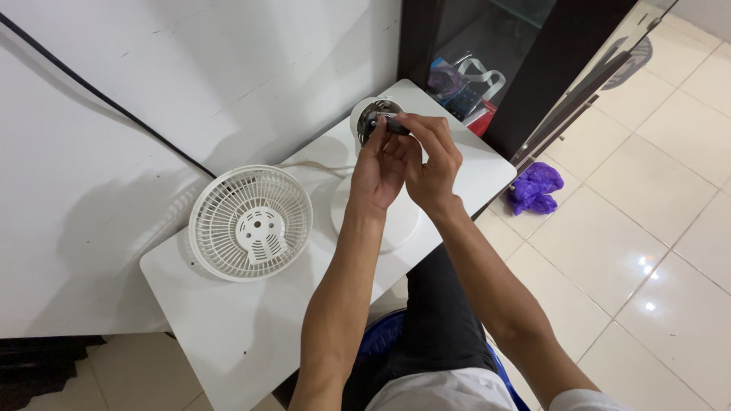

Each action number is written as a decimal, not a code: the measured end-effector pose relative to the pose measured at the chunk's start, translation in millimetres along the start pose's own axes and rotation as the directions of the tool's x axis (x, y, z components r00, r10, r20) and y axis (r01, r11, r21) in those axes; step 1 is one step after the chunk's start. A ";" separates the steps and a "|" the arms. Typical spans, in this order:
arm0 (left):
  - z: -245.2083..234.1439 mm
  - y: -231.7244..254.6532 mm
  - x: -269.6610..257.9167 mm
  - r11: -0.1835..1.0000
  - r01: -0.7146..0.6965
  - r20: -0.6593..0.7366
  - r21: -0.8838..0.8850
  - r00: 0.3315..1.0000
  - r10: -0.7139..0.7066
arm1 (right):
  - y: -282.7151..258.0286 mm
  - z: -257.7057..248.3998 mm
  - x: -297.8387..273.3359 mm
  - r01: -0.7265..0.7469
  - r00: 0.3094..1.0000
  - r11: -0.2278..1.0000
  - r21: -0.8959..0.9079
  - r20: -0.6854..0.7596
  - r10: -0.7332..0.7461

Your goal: The person uses a screwdriver to adjust and tighten screws on the internal motor assembly of a disassembled white table fan. The fan cage and base are placed on a white table nearby.

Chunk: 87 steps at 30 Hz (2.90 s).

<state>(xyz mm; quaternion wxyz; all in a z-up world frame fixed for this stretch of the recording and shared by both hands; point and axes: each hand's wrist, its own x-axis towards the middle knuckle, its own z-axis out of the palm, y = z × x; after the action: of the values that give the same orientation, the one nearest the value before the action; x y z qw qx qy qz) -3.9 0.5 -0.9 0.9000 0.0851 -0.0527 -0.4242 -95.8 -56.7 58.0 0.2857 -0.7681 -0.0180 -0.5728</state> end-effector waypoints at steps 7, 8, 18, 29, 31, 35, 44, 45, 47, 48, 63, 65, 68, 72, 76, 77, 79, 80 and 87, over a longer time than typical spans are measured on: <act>-10.1 2.4 1.6 0.995 0.046 0.166 -0.091 0.986 -0.031 | -0.2 -0.9 -1.9 -0.007 0.999 0.999 0.036 -0.034 0.008; -10.4 2.9 1.8 0.996 0.042 0.130 -0.078 0.991 -0.031 | 1.4 0.4 -2.5 -0.020 0.999 0.999 0.047 -0.041 0.022; -10.4 0.0 2.2 0.998 -0.035 0.027 0.060 0.999 0.034 | 3.8 -3.1 -6.0 -0.035 0.999 0.998 0.047 -0.006 0.035; -5.5 12.3 -16.7 0.880 -0.043 -0.185 0.473 0.972 0.147 | 6.1 -0.2 -5.7 -0.066 0.996 0.996 0.064 -0.062 0.070; -3.5 17.7 -25.3 0.632 -0.168 -0.083 0.756 0.934 0.348 | 8.7 0.6 -5.6 -0.075 0.995 0.992 0.099 -0.055 0.081; 25.6 29.5 -50.5 -0.049 -0.293 0.266 0.955 0.770 0.580 | 7.2 0.4 -5.1 -0.049 0.998 0.996 0.075 -0.042 0.052; 75.6 36.8 -51.0 -0.687 -0.552 0.807 0.472 0.584 0.085 | 22.4 0.6 -12.3 -0.209 0.976 0.937 0.279 0.007 0.216; 76.1 34.7 -48.5 -0.708 -0.546 0.816 0.448 0.573 0.075 | 29.3 1.6 -16.1 -0.238 0.968 0.909 0.344 0.012 0.249; 75.7 31.7 -47.7 -0.728 -0.529 0.821 0.436 0.565 0.082 | 46.6 8.4 -27.3 -0.345 0.906 0.725 0.596 0.010 0.423; 76.0 30.7 -47.7 -0.739 -0.518 0.824 0.430 0.561 0.086 | 56.7 13.4 -34.2 -0.373 0.865 0.602 0.706 0.029 0.501; 75.7 24.8 -55.3 -0.878 -0.396 0.848 0.269 0.530 0.020 | 29.1 68.4 -50.4 -0.094 0.544 -0.879 0.468 0.763 0.348; 76.6 23.4 -55.1 -0.890 -0.368 0.838 0.269 0.546 0.027 | 31.2 73.9 -53.4 -0.030 0.566 -0.896 0.443 0.747 0.350; 76.9 21.3 -54.2 -0.902 -0.333 0.824 0.276 0.565 0.043 | 40.0 87.0 -66.9 0.012 0.603 -0.927 0.374 0.737 0.305; 79.6 17.7 -55.8 -0.892 -0.335 0.817 0.304 0.573 0.064 | 49.2 102.1 -80.8 -0.034 0.633 -0.914 0.405 0.716 0.294; 85.1 14.4 -56.4 -0.886 -0.395 0.833 0.243 0.553 -0.018 | 45.0 101.2 -71.3 0.009 0.595 -0.930 0.368 0.745 0.301; 84.4 13.5 -55.8 -0.888 -0.389 0.827 0.245 0.563 -0.019 | 41.2 99.2 -66.8 0.027 0.590 -0.929 0.368 0.744 0.312; 82.6 12.9 -54.6 -0.891 -0.376 0.816 0.254 0.578 -0.012 | 34.1 88.9 -57.9 0.018 0.590 -0.919 0.395 0.737 0.329; 81.8 13.1 -53.9 -0.892 -0.369 0.814 0.260 0.581 -0.004 | 30.3 83.2 -52.9 -0.010 0.597 -0.907 0.421 0.730 0.332; 82.6 16.0 -54.3 -0.904 -0.359 0.813 0.233 0.582 -0.022 | 30.3 68.8 -42.6 -0.083 0.435 -0.848 0.524 0.784 0.442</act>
<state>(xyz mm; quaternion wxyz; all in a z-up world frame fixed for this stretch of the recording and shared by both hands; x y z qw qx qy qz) -40.0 43.5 82.1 0.2795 0.7283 -0.5150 0.3554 -39.8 -37.6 -5.0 0.9929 0.0913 -0.0369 -0.0671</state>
